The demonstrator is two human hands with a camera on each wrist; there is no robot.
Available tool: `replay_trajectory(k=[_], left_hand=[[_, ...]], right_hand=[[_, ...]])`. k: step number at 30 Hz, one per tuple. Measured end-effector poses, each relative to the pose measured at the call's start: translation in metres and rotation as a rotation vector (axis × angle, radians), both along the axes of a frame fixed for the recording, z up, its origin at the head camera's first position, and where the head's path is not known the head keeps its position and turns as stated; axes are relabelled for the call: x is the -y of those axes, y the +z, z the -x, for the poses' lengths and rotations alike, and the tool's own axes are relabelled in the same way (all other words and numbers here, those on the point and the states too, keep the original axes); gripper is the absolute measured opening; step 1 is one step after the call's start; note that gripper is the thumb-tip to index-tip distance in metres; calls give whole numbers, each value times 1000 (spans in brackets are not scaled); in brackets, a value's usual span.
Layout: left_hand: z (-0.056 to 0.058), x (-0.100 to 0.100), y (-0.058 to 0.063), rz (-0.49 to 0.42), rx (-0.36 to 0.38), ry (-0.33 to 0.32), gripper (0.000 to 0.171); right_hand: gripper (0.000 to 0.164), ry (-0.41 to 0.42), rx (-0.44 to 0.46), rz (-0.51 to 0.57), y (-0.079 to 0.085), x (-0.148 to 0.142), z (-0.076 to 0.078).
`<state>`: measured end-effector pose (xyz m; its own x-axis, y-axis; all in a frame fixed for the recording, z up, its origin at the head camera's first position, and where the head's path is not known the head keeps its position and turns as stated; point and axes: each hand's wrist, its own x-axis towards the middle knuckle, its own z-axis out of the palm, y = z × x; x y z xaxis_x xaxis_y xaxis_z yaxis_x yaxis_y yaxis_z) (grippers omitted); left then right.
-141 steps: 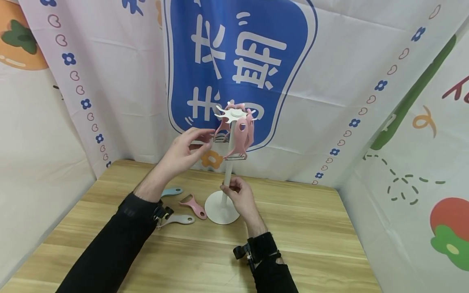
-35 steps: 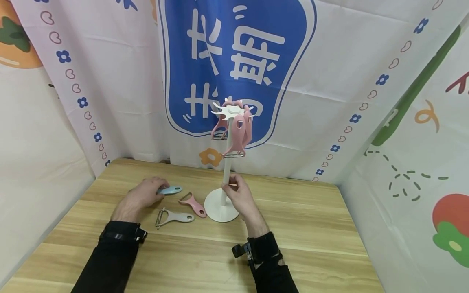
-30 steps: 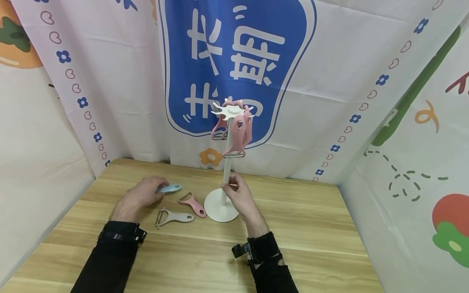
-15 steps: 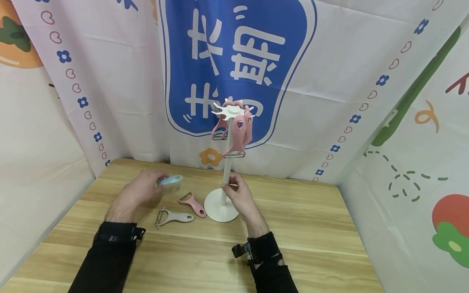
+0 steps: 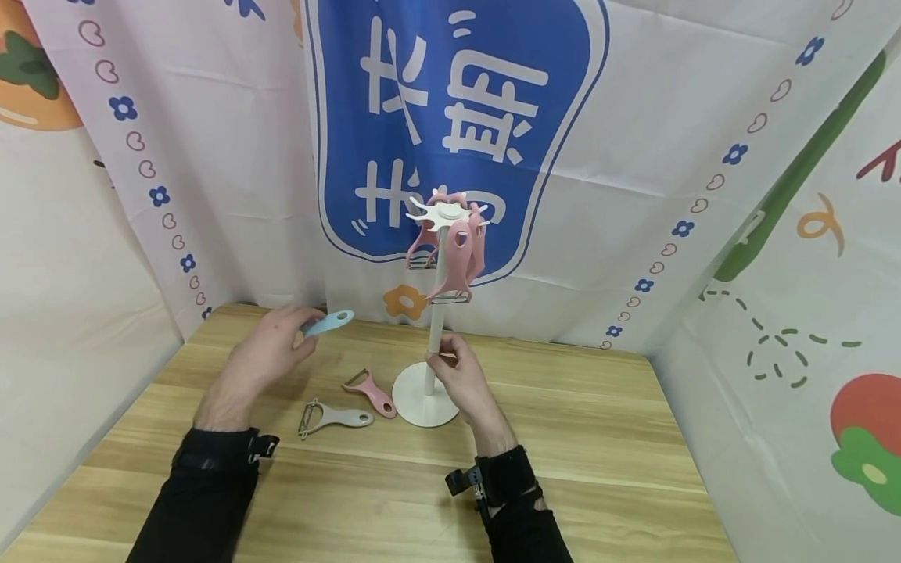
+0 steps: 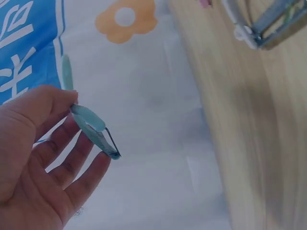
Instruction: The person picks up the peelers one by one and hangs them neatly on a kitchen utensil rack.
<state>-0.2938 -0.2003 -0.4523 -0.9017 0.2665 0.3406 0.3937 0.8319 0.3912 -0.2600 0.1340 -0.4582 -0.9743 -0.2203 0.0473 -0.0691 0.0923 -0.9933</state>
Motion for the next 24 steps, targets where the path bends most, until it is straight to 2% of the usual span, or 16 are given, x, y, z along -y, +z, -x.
replay_trajectory(k=[5, 11, 24], left_hand=[[-3, -2, 7, -53, -58, -9, 40], [-4, -6, 14, -115, -93, 20, 41], [-9, -18, 24, -321, -76, 59, 43]], right_hand=[[35, 1, -3, -1, -1, 0, 0], [35, 6, -16, -4, -2, 0, 1], [33, 16, -25, 0, -1, -1, 0]])
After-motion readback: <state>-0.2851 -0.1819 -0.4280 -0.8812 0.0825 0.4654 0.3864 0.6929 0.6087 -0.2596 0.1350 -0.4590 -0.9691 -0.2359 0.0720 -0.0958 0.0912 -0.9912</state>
